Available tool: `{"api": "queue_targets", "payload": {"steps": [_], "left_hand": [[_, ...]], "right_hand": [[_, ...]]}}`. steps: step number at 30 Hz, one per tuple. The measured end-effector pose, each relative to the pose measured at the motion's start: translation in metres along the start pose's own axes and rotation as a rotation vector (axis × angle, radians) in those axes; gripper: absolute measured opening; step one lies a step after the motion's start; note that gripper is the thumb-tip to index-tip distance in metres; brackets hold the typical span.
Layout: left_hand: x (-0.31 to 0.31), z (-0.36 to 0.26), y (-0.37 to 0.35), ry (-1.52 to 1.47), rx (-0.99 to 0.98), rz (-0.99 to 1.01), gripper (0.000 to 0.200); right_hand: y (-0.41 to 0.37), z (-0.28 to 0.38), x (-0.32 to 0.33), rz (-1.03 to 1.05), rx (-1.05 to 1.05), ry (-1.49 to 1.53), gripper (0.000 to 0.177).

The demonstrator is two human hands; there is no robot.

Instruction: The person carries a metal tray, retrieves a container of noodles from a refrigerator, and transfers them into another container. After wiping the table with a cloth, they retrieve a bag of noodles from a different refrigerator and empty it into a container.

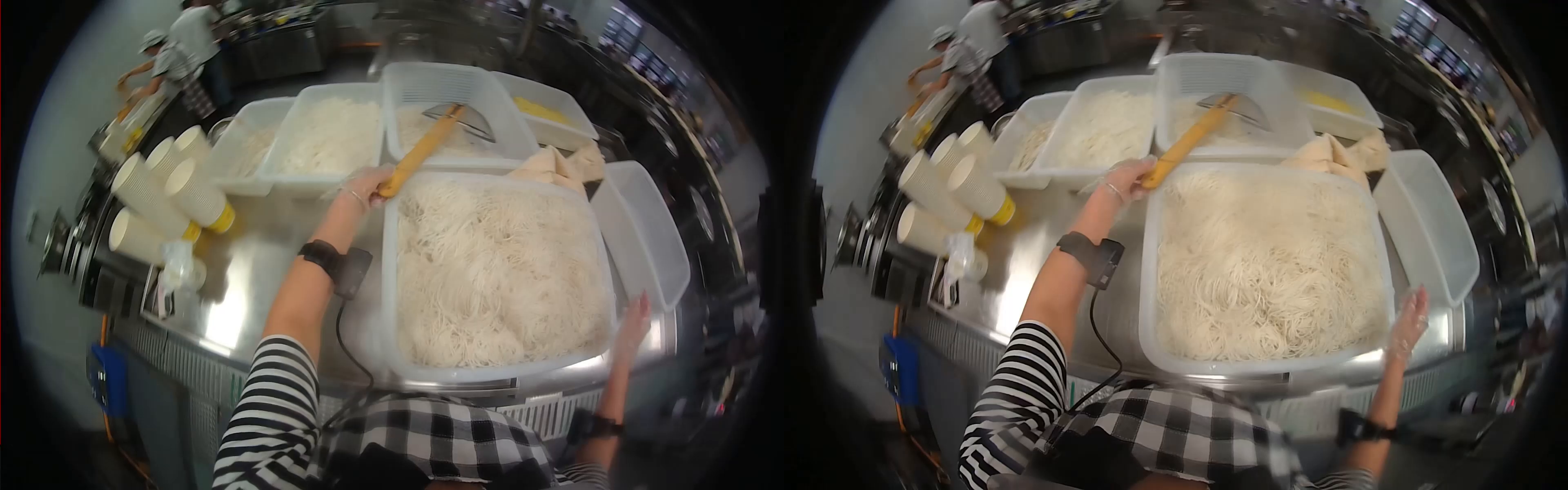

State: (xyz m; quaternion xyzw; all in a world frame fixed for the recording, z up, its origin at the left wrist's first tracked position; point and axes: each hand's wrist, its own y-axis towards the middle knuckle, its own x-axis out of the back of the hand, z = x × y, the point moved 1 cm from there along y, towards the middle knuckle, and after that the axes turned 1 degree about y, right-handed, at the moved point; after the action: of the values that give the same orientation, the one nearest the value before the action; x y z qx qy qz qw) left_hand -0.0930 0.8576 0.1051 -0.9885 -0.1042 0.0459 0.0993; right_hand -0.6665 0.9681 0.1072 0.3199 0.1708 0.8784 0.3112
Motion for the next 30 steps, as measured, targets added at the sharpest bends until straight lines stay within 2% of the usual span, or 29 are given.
{"api": "queue_targets", "payload": {"steps": [1, 2, 4, 5, 6, 7, 8, 10, 12, 13, 14, 16, 18, 19, 20, 21, 22, 24, 25, 26, 28, 30], "left_hand": [[-0.002, -0.003, 0.02, -0.138, 0.027, 0.157, 0.038], [-0.004, -0.01, 0.032, -0.131, 0.038, 0.2, 0.038], [-0.014, -0.03, 0.045, -0.289, 0.221, 0.464, 0.027], [-0.027, -0.037, 0.047, -0.282, 0.237, 0.493, 0.027], [-0.046, -0.045, 0.045, -0.335, 0.172, 0.534, 0.022], [-0.061, -0.052, 0.041, -0.385, 0.086, 0.566, 0.018], [-0.073, -0.06, 0.031, -0.381, 0.1, 0.596, 0.018], [-0.101, -0.071, -0.005, -0.086, -0.031, 0.51, 0.015], [-0.111, -0.072, -0.043, -0.129, -0.05, 0.595, 0.016], [-0.112, -0.072, -0.063, -0.177, -0.07, 0.64, 0.019], [-0.122, -0.072, -0.085, -0.106, -0.098, 0.595, 0.023], [-0.144, -0.044, -0.119, -0.036, -0.11, 0.566, 0.028], [-0.162, -0.007, -0.127, 0.287, -0.474, 0.558, 0.043], [-0.166, -0.015, -0.137, 0.292, -0.475, 0.574, 0.043], [-0.169, -0.03, -0.152, 0.434, -0.477, 0.736, 0.047], [-0.173, -0.039, -0.162, 0.572, -0.477, 0.891, 0.05], [-0.171, -0.038, -0.165, 0.569, -0.479, 0.895, 0.05], [-0.145, -0.033, -0.167, 0.519, -0.584, 0.57, 0.053], [-0.129, -0.028, -0.162, 0.549, -0.682, 0.326, 0.05], [-0.109, -0.019, -0.157, 0.576, -0.769, 0.068, 0.048], [-0.061, 0.015, -0.143, 0.736, -0.575, -0.281, 0.053], [-0.024, 0.037, -0.131, 0.775, -0.548, -0.323, 0.051]], "right_hand": [[-0.012, 0.047, -0.004, 0.092, -0.084, 0.084, 0.046], [-0.024, 0.087, -0.014, 0.182, -0.168, 0.175, 0.046], [-0.038, 0.15, -0.041, 0.358, -0.253, 0.192, 0.046], [-0.04, 0.154, -0.063, 0.461, -0.172, 0.225, 0.046], [-0.042, 0.175, -0.083, 0.562, -0.193, 0.224, 0.046], [-0.043, 0.184, -0.106, 0.676, -0.166, 0.42, 0.046], [-0.04, 0.198, -0.124, 0.775, -0.237, 0.521, 0.048], [-0.029, 0.232, -0.15, 0.822, -0.365, 0.613, 0.051], [-0.024, 0.233, -0.175, 0.868, -0.371, 0.783, 0.069], [-0.022, 0.244, -0.179, 0.864, -0.376, 0.77, 0.072], [-0.021, 0.255, -0.179, 0.861, -0.384, 0.756, 0.075], [-0.027, 0.274, -0.174, 0.761, -0.381, 0.77, 0.071], [-0.022, 0.266, -0.165, 0.666, -0.353, 0.787, 0.069], [-0.02, 0.25, -0.162, 0.49, -0.305, 0.841, 0.069], [-0.015, 0.239, -0.153, 0.318, -0.254, 0.885, 0.069], [-0.006, 0.224, -0.135, 0.33, -0.261, 0.769, 0.069], [0.005, 0.207, -0.111, 0.343, -0.268, 0.656, 0.069], [0.022, 0.162, -0.073, 0.24, -0.235, 0.518, 0.069], [0.029, 0.139, -0.051, 0.259, -0.176, 0.436, 0.069], [0.042, 0.111, -0.035, 0.188, -0.172, 0.318, 0.068], [0.069, 0.066, -0.008, 0.098, -0.193, 0.109, 0.065], [0.091, 0.025, 0.014, 0.07, -0.224, -0.004, 0.062]]}}
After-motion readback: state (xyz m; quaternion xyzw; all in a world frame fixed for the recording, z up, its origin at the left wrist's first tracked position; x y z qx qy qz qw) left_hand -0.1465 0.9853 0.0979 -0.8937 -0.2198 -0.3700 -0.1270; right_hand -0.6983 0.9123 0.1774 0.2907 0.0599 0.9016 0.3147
